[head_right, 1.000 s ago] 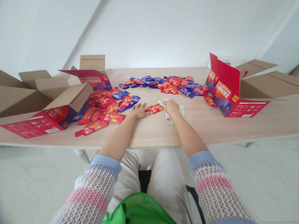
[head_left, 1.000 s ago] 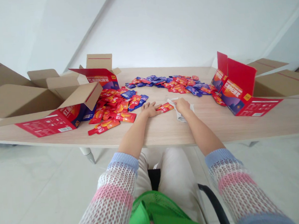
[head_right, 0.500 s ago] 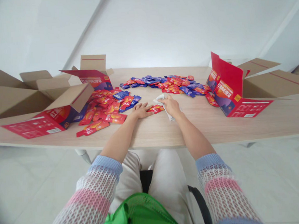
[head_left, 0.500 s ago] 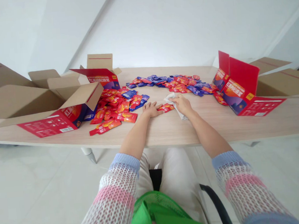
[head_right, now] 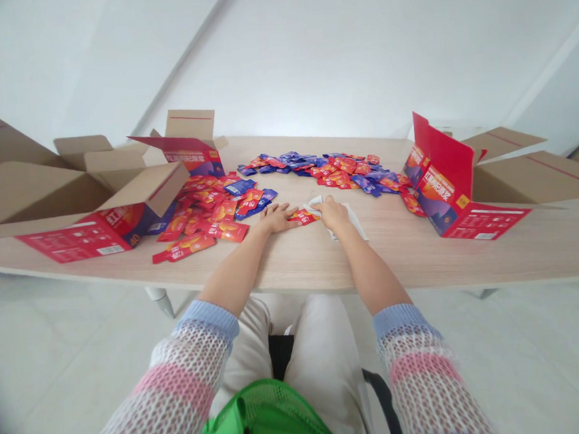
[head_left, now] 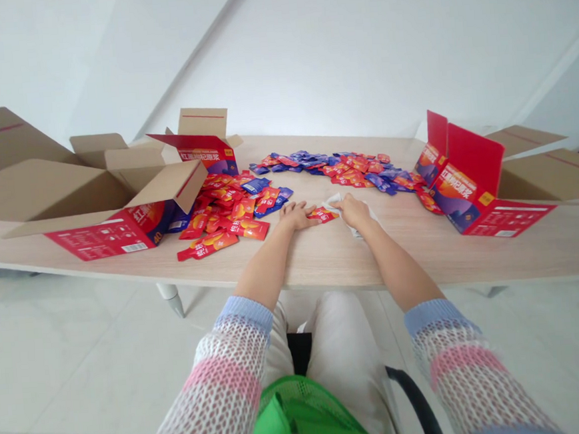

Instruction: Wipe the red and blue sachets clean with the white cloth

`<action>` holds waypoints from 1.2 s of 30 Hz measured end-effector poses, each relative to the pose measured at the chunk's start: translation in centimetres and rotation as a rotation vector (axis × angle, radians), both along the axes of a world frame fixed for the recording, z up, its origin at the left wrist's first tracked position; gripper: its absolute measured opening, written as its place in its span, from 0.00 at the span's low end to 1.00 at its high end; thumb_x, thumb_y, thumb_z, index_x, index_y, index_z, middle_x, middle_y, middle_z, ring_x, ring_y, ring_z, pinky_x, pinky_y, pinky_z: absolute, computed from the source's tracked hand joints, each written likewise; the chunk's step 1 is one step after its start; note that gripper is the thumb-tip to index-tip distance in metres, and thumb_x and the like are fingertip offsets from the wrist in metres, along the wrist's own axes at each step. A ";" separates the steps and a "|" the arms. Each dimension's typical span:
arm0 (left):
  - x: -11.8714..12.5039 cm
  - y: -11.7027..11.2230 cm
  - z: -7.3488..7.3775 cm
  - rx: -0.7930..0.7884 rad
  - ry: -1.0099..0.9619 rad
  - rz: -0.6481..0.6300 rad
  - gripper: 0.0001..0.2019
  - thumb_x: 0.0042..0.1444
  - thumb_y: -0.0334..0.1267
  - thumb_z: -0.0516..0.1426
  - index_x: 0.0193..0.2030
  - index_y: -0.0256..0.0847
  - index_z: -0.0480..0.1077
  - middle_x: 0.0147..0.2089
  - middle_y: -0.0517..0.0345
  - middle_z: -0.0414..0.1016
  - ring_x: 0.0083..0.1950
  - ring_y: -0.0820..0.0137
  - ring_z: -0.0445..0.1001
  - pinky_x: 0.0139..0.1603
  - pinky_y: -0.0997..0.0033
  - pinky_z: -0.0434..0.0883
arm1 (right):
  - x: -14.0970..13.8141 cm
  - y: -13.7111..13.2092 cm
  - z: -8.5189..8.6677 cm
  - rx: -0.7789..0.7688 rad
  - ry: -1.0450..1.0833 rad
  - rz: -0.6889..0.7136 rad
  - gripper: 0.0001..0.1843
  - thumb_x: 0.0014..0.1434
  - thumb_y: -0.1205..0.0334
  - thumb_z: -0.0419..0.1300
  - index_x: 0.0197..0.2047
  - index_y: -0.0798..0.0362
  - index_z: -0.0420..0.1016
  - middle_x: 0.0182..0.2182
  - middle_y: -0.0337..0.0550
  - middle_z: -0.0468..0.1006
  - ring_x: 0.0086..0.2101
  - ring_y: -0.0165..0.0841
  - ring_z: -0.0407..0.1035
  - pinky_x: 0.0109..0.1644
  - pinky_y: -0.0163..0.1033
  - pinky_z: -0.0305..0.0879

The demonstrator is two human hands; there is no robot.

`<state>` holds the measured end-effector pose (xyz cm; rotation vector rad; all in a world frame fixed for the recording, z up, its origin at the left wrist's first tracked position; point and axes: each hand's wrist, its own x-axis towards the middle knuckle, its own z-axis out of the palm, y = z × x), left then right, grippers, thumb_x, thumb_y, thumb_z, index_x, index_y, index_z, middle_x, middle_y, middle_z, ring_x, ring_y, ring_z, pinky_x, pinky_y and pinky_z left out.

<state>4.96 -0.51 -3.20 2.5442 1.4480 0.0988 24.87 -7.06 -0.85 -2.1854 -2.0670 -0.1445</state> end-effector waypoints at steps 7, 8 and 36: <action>-0.2 0.1 0.1 -0.020 0.018 -0.012 0.38 0.49 0.70 0.48 0.67 0.66 0.51 0.73 0.65 0.42 0.72 0.52 0.38 0.66 0.45 0.38 | 2.0 -0.3 -0.4 0.034 0.095 -0.164 0.23 0.67 0.50 0.44 0.60 0.37 0.67 0.45 0.49 0.69 0.39 0.38 0.69 0.39 0.38 0.60; -0.2 0.1 0.1 -0.017 0.020 -0.014 0.38 0.49 0.70 0.47 0.67 0.66 0.51 0.73 0.65 0.42 0.72 0.52 0.38 0.66 0.45 0.38 | 2.3 -0.4 -0.4 0.046 0.099 -0.156 0.23 0.67 0.51 0.43 0.61 0.37 0.67 0.45 0.49 0.69 0.39 0.38 0.69 0.39 0.38 0.60; 0.0 0.3 -0.2 0.003 -0.006 0.002 0.39 0.46 0.68 0.53 0.66 0.64 0.55 0.72 0.64 0.44 0.72 0.51 0.38 0.66 0.47 0.38 | 0.4 -0.2 -0.9 -0.037 0.075 -0.162 0.25 0.67 0.60 0.42 0.65 0.36 0.59 0.51 0.53 0.65 0.44 0.43 0.70 0.45 0.44 0.63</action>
